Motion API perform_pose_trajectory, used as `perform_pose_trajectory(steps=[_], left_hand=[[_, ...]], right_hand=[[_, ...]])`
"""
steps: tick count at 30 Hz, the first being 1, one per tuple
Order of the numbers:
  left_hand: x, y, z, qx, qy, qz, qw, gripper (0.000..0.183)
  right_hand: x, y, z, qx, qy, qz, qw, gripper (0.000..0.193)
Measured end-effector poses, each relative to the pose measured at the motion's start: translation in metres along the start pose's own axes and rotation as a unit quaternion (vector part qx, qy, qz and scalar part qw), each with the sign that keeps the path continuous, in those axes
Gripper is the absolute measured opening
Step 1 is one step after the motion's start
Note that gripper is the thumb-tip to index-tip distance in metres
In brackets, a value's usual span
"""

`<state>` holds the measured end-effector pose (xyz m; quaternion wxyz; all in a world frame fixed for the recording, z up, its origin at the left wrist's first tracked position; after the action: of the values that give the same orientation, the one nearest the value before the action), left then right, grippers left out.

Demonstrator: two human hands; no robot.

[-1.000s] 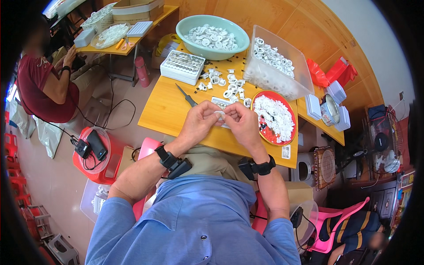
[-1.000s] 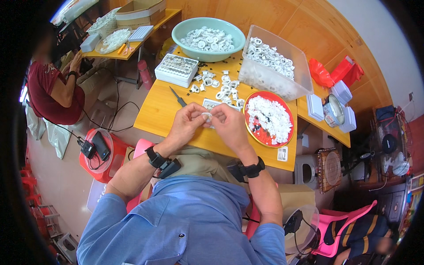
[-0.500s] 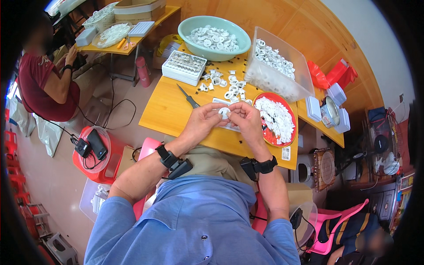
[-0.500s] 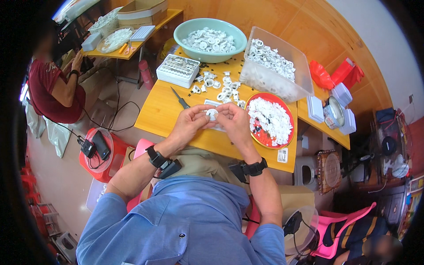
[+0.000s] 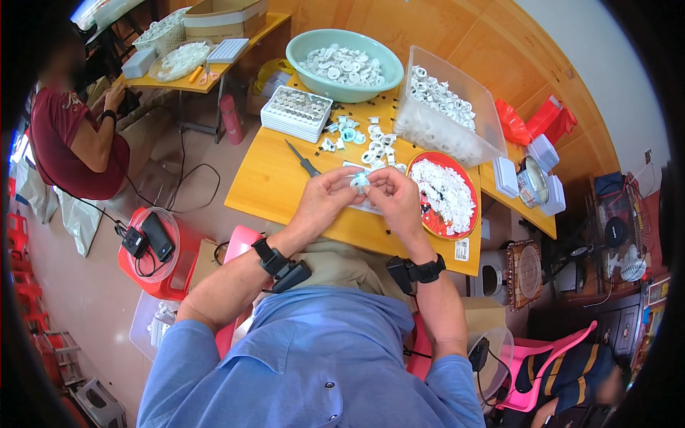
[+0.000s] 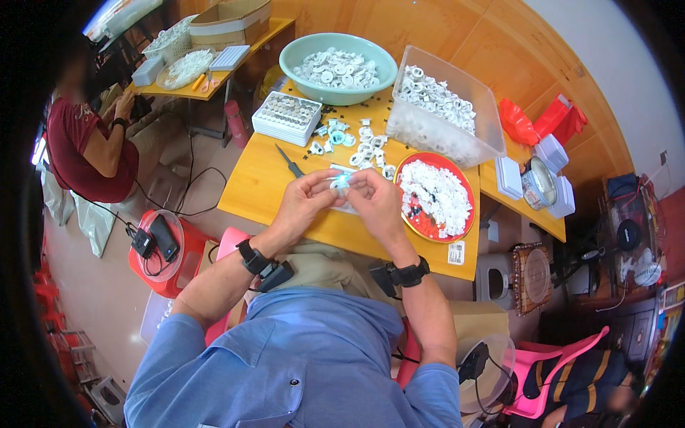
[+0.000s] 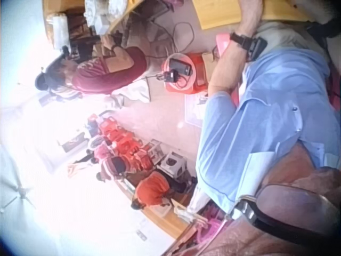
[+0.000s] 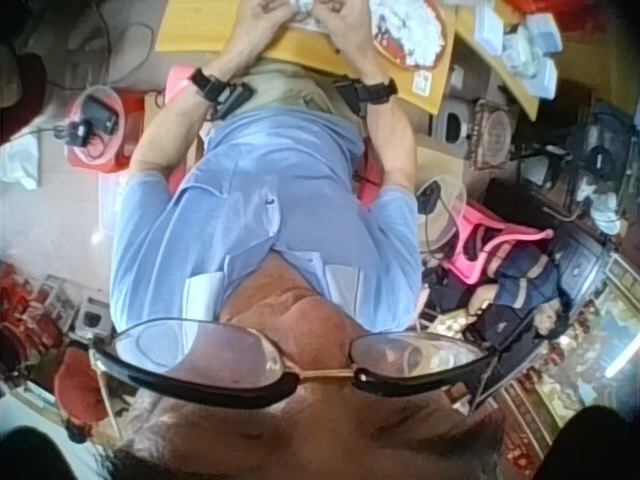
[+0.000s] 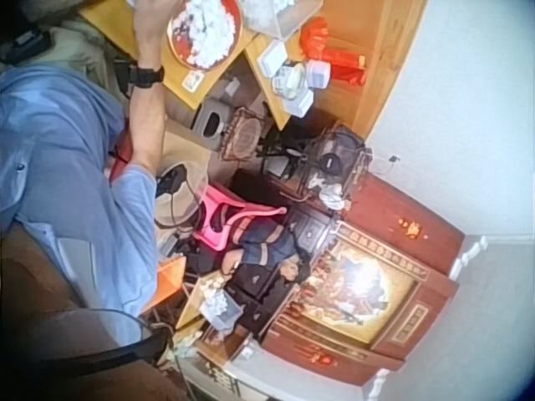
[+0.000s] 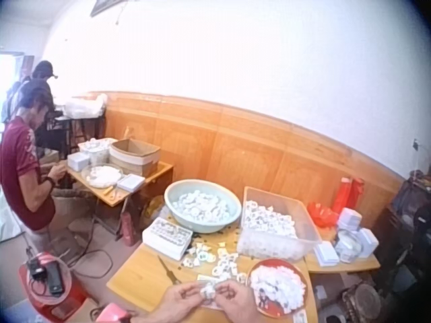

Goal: Assembling small plastic components by inserting star-shaped parts into circular bases and organizing them in a tray.

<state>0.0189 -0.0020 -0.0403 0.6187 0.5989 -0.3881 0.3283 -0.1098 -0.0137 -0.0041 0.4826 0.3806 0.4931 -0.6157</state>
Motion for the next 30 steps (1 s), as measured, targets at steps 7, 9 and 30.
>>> perform_pose_trajectory(steps=[7,9,30], left_hand=[[-0.008,-0.003,0.001,-0.009,-0.068,-0.107,0.992,0.032],[-0.012,-0.004,0.001,-0.008,-0.091,-0.124,0.988,0.032],[-0.018,-0.009,0.004,-0.010,-0.075,-0.150,0.986,0.031]], right_hand=[[-0.002,-0.005,0.000,0.015,0.030,0.039,0.999,0.014],[-0.007,-0.007,-0.001,0.048,-0.013,-0.003,0.999,0.014],[-0.054,0.010,-0.019,0.079,-0.259,-0.179,0.946,0.023]])
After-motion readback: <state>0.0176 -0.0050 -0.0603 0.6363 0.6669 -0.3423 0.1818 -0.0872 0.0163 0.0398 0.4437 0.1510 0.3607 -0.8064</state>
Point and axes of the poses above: each hand's wrist, its own z-axis towards the middle knuckle, its own y-axis out of the palm, x = y × z, the point moved 9 cm from there along z, towards the middle knuckle, and after that the axes turned 12 degrees about x, right-handed, at the moved point
